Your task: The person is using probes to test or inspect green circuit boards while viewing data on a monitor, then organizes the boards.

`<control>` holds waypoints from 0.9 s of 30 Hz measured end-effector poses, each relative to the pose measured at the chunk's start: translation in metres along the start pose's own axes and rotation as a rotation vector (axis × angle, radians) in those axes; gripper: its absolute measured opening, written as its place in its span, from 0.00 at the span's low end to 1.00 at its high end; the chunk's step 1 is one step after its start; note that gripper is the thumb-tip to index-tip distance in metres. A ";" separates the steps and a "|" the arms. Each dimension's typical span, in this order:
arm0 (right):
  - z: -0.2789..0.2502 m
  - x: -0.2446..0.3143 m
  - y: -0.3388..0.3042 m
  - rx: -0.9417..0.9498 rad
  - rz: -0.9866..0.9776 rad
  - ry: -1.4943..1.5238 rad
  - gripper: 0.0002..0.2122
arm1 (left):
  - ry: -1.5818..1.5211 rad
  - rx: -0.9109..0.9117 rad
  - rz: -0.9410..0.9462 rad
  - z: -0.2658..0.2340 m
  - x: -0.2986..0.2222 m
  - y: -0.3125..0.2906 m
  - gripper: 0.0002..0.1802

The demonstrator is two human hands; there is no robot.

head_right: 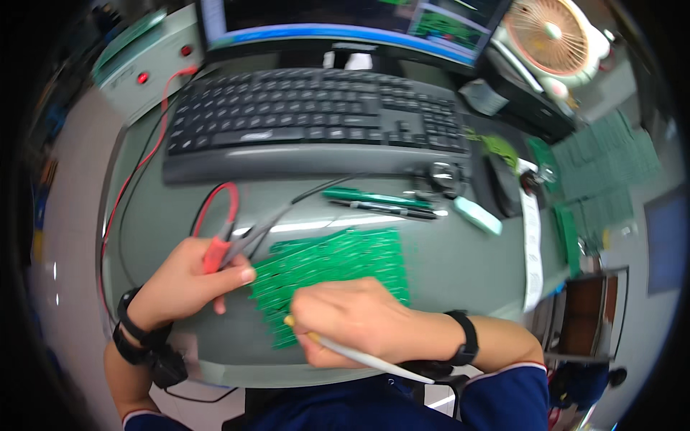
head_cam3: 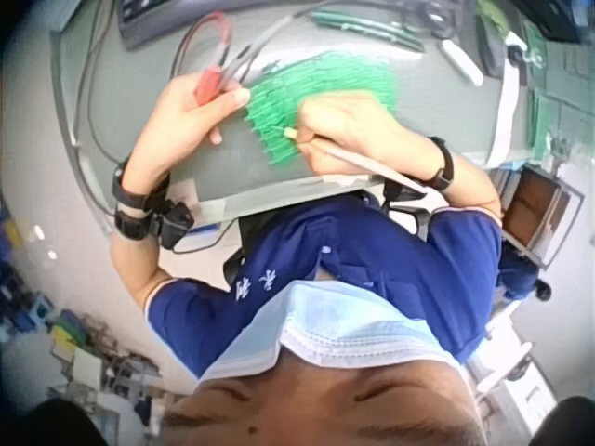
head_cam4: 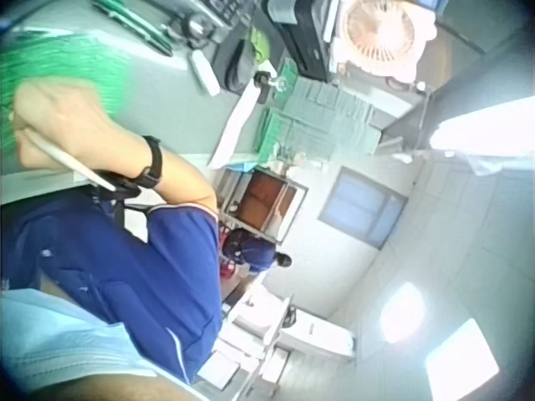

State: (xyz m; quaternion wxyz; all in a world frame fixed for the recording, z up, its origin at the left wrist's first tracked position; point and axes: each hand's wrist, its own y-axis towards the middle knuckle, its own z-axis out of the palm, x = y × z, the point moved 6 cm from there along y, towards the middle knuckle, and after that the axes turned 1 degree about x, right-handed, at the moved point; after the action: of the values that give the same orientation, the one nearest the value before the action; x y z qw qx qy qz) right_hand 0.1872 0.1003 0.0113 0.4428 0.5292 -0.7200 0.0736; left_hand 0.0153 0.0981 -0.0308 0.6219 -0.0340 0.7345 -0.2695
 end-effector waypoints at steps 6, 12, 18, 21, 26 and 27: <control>-0.009 -0.010 -0.005 -0.089 0.080 0.388 0.05 | 0.133 -0.041 -0.161 -0.007 0.003 -0.004 0.09; -0.043 0.004 -0.014 -0.116 0.131 0.267 0.16 | -0.004 -0.077 -0.084 -0.005 -0.012 -0.018 0.07; -0.063 0.042 -0.034 -0.260 -0.356 -0.502 0.28 | -0.196 -0.095 0.088 -0.008 -0.026 -0.042 0.05; -0.054 0.044 -0.040 -0.058 -0.238 -0.496 0.28 | -0.177 -0.089 0.088 -0.001 -0.031 -0.045 0.05; -0.065 0.046 -0.061 -0.080 -0.169 -0.463 0.26 | -0.288 -0.209 0.102 0.009 -0.030 -0.046 0.08; -0.071 0.047 -0.070 -0.084 -0.140 -0.451 0.26 | -0.317 -0.201 0.087 0.008 -0.027 -0.044 0.10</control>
State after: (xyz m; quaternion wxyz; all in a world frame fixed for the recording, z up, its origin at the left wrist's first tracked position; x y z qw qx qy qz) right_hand 0.2829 0.0785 0.0615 0.2965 0.5619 -0.7648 -0.1072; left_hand 0.0162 0.0683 0.0124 0.7345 -0.1062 0.6512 -0.1588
